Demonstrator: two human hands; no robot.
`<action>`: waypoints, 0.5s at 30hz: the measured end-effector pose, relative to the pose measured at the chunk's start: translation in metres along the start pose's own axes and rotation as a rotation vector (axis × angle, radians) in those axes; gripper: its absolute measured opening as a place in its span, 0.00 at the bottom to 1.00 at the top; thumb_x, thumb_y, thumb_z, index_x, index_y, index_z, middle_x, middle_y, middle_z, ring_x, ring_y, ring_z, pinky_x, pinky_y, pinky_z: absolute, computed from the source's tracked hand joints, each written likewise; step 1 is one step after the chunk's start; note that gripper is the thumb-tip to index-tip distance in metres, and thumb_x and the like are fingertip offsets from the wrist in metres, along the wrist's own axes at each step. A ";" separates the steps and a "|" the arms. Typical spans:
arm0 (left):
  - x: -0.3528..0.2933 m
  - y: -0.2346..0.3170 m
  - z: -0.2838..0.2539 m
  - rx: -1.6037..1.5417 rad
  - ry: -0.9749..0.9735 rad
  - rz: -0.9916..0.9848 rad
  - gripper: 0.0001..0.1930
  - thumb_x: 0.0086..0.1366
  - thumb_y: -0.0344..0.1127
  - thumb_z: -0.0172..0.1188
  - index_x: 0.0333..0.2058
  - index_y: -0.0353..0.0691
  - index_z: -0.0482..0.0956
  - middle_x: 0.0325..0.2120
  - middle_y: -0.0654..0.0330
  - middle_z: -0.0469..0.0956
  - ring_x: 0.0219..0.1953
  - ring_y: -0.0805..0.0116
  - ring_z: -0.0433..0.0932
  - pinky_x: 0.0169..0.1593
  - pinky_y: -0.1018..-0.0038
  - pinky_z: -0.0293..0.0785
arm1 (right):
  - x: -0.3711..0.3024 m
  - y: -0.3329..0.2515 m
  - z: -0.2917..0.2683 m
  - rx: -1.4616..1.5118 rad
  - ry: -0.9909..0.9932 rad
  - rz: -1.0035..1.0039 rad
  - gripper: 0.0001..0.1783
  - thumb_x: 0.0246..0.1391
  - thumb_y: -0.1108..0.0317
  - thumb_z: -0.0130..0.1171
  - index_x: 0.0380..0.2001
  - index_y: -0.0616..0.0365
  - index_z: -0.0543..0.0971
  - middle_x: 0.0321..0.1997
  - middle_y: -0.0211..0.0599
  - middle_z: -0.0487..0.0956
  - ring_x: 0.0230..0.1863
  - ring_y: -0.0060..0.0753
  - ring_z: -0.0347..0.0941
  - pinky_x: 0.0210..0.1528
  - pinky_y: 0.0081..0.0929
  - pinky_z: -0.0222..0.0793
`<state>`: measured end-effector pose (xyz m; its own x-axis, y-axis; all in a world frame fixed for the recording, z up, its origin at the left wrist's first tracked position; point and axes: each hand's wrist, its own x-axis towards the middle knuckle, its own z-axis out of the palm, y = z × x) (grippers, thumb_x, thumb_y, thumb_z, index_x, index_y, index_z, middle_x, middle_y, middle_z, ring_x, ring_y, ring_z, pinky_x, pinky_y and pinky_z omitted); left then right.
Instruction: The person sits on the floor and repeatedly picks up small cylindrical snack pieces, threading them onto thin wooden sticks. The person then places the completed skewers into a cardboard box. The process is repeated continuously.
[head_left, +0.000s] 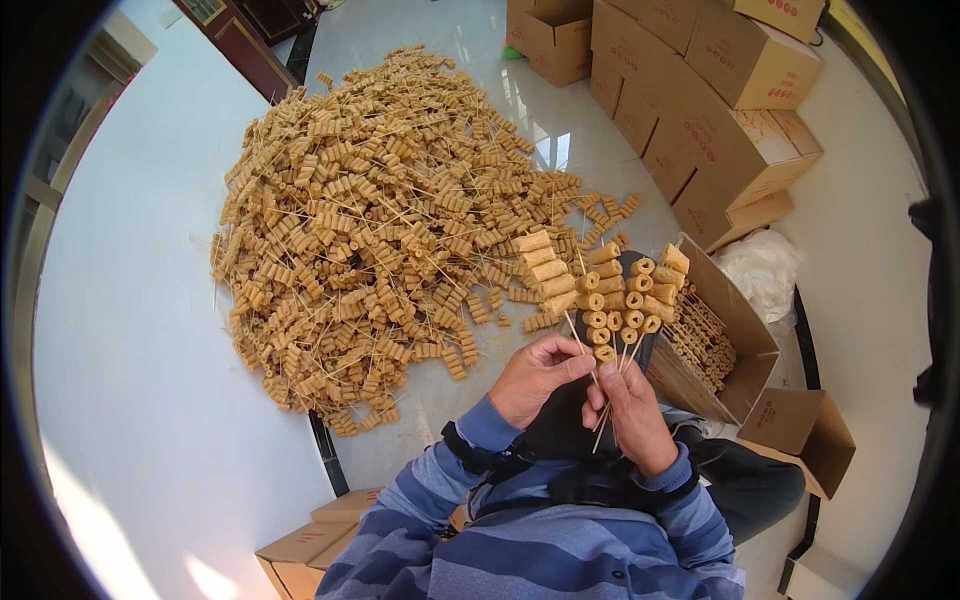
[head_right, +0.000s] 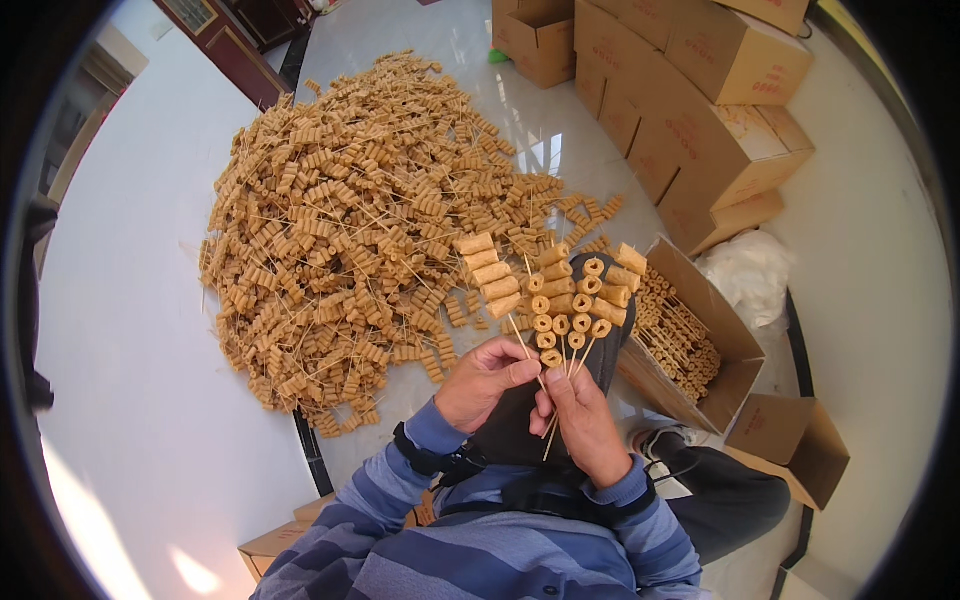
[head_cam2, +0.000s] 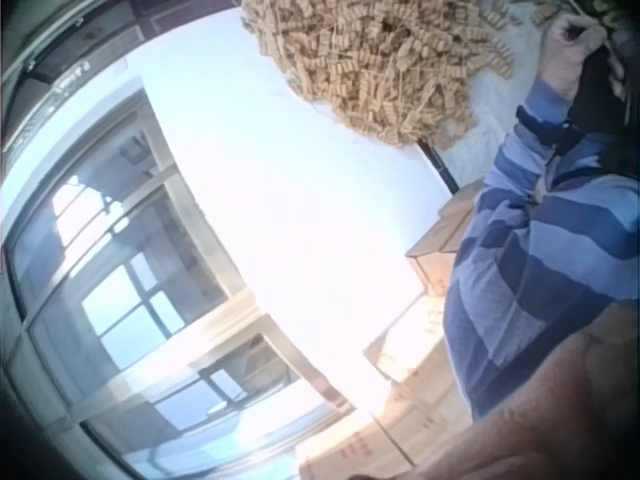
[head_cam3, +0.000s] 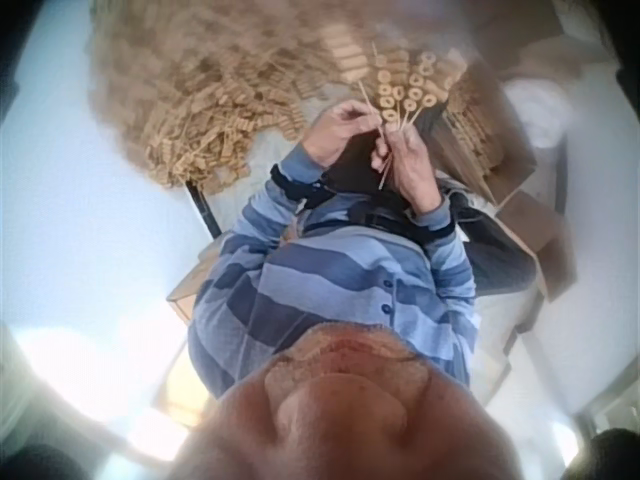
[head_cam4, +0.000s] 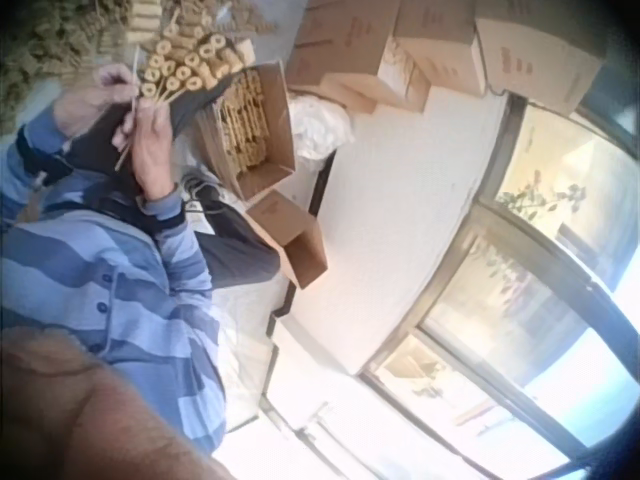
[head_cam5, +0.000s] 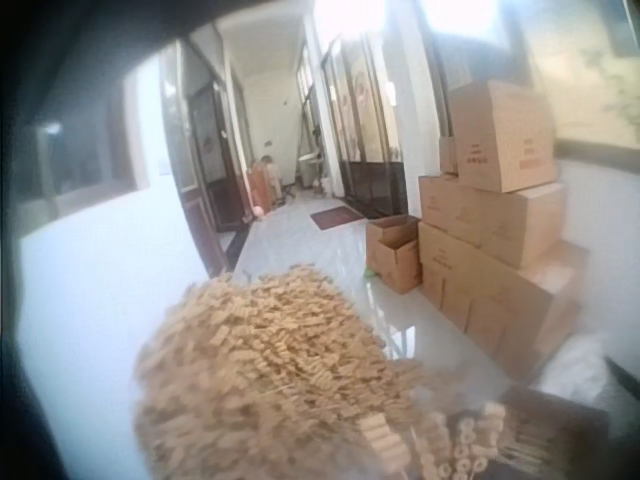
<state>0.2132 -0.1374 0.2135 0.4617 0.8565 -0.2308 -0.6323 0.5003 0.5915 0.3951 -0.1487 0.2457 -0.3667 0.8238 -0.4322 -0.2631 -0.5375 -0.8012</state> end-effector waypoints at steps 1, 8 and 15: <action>0.003 -0.002 0.006 -0.026 -0.073 -0.025 0.08 0.68 0.29 0.63 0.44 0.37 0.77 0.38 0.60 0.79 0.44 0.70 0.77 0.52 0.72 0.73 | -0.005 0.000 -0.003 -0.016 0.026 -0.056 0.13 0.74 0.59 0.44 0.45 0.58 0.70 0.26 0.29 0.70 0.26 0.24 0.72 0.28 0.18 0.69; 0.030 0.019 0.037 0.134 0.130 0.257 0.30 0.72 0.49 0.56 0.65 0.39 0.60 0.52 0.57 0.73 0.54 0.64 0.74 0.56 0.64 0.73 | -0.034 0.003 -0.036 -0.085 0.190 -0.175 0.12 0.73 0.60 0.46 0.38 0.57 0.69 0.23 0.25 0.64 0.23 0.19 0.65 0.26 0.18 0.63; 0.062 0.019 0.067 0.129 0.071 0.245 0.17 0.71 0.36 0.60 0.53 0.40 0.68 0.40 0.58 0.77 0.43 0.66 0.79 0.50 0.68 0.78 | -0.055 0.006 -0.060 -0.078 0.145 -0.162 0.13 0.74 0.59 0.45 0.42 0.58 0.69 0.25 0.28 0.68 0.26 0.21 0.68 0.30 0.20 0.67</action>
<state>0.2716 -0.0834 0.2625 0.2576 0.9589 -0.1193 -0.6334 0.2608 0.7285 0.4673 -0.1858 0.2398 -0.1918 0.9183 -0.3462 -0.2358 -0.3855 -0.8921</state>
